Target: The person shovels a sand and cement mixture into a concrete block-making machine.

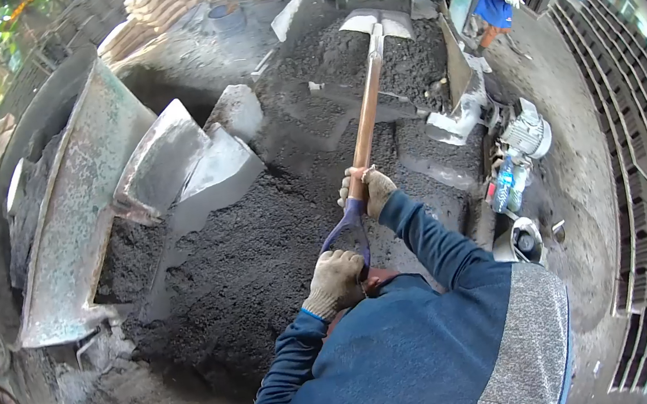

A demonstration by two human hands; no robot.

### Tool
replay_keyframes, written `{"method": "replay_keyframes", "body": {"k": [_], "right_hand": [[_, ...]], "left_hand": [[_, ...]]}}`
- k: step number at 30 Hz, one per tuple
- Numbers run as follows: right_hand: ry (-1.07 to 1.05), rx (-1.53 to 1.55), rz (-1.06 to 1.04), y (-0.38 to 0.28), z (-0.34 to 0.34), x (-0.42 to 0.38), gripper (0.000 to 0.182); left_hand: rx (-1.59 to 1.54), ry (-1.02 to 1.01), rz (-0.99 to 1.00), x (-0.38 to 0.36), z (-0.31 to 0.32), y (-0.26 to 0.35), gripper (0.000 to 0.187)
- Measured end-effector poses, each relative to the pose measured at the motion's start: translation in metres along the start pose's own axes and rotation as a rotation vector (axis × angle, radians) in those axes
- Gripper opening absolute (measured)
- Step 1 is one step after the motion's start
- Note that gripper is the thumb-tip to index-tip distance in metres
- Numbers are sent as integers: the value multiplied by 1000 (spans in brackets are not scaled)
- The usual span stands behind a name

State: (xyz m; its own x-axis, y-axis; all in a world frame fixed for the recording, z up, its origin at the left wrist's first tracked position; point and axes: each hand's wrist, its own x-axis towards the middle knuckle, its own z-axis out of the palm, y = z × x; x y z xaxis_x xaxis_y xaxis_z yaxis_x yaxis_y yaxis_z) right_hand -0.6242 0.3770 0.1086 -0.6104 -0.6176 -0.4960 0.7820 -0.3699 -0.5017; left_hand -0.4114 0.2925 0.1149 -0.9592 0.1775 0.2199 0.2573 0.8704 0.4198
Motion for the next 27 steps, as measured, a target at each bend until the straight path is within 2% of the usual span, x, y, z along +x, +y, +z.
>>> {"method": "replay_keyframes", "body": {"k": [1,3,4,6,7,9,11,12,13,15,16,18,19,21,22,24,26,27], "right_hand": [[112,32,37,13,-6,-1,14],[265,-291,-77,19,-36,24,13],[343,-451,-136,17,-47,26,13],[412,-456,-217,3,-46,-7,11],[443,-466,-262,-8,-40,-20,10],[506,-635,-362,0,-39,-52,2],[580,-819,-413,21,-35,-101,12],[566,-833,-379,31,-55,-112,8],[540,-941,-460,49,-84,-123,3],[543,-969,-349,71,-82,-174,18],[525,-882,-211,78,-78,-197,27],[412,-957,-32,85,-60,-243,35],[332,-1066,-172,91,-66,-255,38],[168,-1295,-451,106,-85,-275,46],[317,-1349,-378,112,-96,-289,49],[616,-1432,-215,119,-116,-315,55],[952,-1786,-3,119,-106,-355,58],[1041,-1729,3,127,-121,-365,58]], "left_hand": [[-146,34,42,-3,7,-8,41],[-329,110,128,-18,1,-17,31],[-457,145,57,-31,-7,-19,29],[-712,225,-77,-53,-22,-27,25],[-855,160,-202,-70,-29,-37,21],[-1058,180,-474,-107,-15,-68,24],[-1347,173,-647,-139,8,-99,35],[-1479,188,-668,-148,11,-105,42],[-1610,186,-688,-151,14,-109,49],[-1808,154,-664,-129,11,-108,62],[-1881,140,-620,-109,5,-102,68],[-2040,110,-540,-68,-9,-87,79],[-2126,97,-499,-44,-18,-79,84],[-2265,256,-687,0,-39,-52,79],[-2323,343,-788,16,-42,-43,77],[-2147,443,-1065,16,1,-79,65],[-2134,584,-1260,-18,58,-104,60],[-2117,661,-1353,-35,86,-116,60]]}}
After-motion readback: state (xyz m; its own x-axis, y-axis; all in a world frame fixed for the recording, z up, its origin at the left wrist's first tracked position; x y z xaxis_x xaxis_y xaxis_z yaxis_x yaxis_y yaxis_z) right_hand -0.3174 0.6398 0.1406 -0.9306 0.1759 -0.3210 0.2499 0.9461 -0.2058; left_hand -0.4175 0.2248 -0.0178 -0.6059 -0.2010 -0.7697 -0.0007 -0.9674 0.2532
